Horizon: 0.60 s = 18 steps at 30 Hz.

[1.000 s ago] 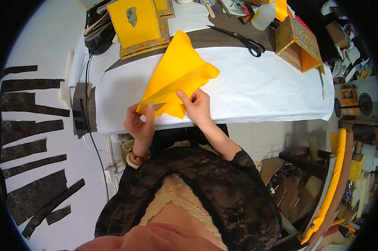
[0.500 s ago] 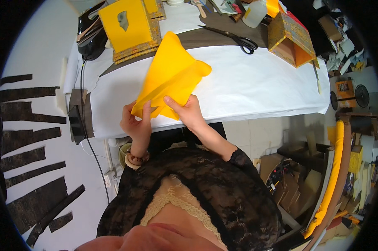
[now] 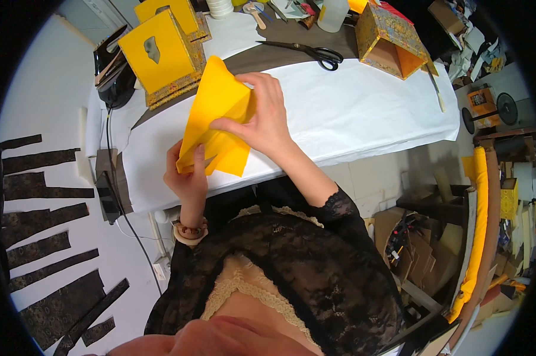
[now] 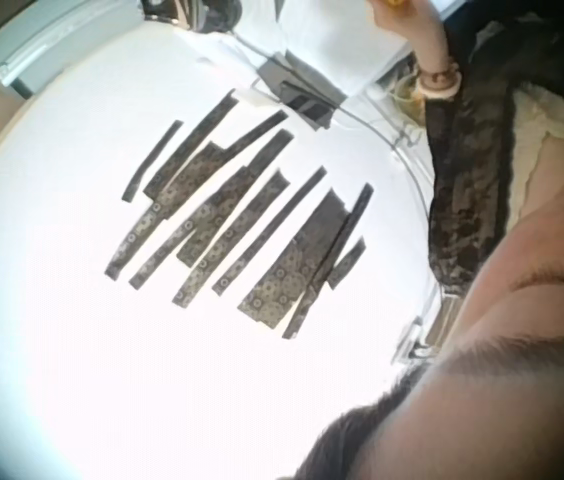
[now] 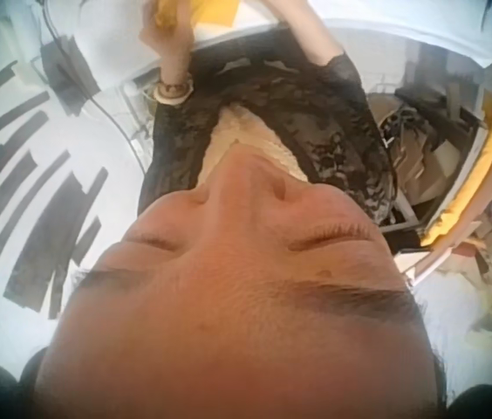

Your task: The person cuts yellow fabric, irons it, applies glue to a cardboard insert, and folds the fabric around it to form a pouch. They repeat the process with a second pouch, ironing the final folds.

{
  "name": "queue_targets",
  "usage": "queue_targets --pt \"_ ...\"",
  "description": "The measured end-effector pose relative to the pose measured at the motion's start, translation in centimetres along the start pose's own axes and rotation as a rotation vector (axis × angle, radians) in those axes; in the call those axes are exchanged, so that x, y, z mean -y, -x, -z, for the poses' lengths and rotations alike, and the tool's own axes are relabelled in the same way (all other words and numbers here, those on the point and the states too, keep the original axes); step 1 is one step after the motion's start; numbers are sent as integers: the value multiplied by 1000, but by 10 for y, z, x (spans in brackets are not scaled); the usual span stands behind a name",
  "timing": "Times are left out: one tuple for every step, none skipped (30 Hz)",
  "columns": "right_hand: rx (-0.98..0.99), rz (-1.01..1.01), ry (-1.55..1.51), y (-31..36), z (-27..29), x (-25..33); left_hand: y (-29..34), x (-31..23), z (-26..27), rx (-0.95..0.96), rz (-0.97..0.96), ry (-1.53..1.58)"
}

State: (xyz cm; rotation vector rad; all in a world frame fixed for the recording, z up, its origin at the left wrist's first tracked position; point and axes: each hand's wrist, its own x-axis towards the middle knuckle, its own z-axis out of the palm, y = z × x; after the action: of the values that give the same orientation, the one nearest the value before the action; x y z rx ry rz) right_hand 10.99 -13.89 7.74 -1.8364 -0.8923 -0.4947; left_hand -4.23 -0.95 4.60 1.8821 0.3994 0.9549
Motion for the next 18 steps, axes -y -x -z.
queue_targets --pt "-3 -32 -42 -1 -3 -1 0 0 -1 2 4 -34" --pt "0 -63 -89 0 -8 -3 -1 0 -1 -12 -11 -40" --pt "2 -95 -136 3 -12 -7 -2 0 -1 -26 -27 -45" --pt "2 -101 -138 6 -14 -14 -4 0 -1 -39 -43 -51" --pt "4 -105 -140 8 -14 -19 -5 -1 0 -27 -48 -58" --pt "5 -110 -140 10 -14 -23 -6 -2 2 -15 -54 -65" --pt "-8 -98 -139 12 -14 -25 -7 -3 3 -1 -59 -71" --pt "-21 -85 -142 9 -12 -19 -7 -4 3 -1 -65 -88" --pt "-34 -74 -143 8 -10 -15 -6 -5 4 0 -70 -103" --pt "-44 -75 -135 6 -12 -12 -6 -6 4 2 -76 -118" --pt "-58 -80 -122 5 -14 -8 -6 -5 3 -3 -61 -98" --pt "-71 -86 -109 6 -14 -7 -6 -5 2 -9 -46 -78" --pt "-74 -154 -187 8 -14 -10 -6 -4 1 -14 -31 -57" --pt "-74 -216 -268 7 -15 -17 -7 -2 3 -33 14 -25" --pt "-73 -277 -350 6 -16 -24 -8 2 6 -51 60 7" --pt "-154 -259 -318 5 -15 -30 -10 5 11 -70 105 39" --pt "-243 -240 -356 4 -15 -38 -16 8 14 -117 162 163" --pt "-289 -264 -394 4 -13 -46 -23 12 17 -165 219 286"
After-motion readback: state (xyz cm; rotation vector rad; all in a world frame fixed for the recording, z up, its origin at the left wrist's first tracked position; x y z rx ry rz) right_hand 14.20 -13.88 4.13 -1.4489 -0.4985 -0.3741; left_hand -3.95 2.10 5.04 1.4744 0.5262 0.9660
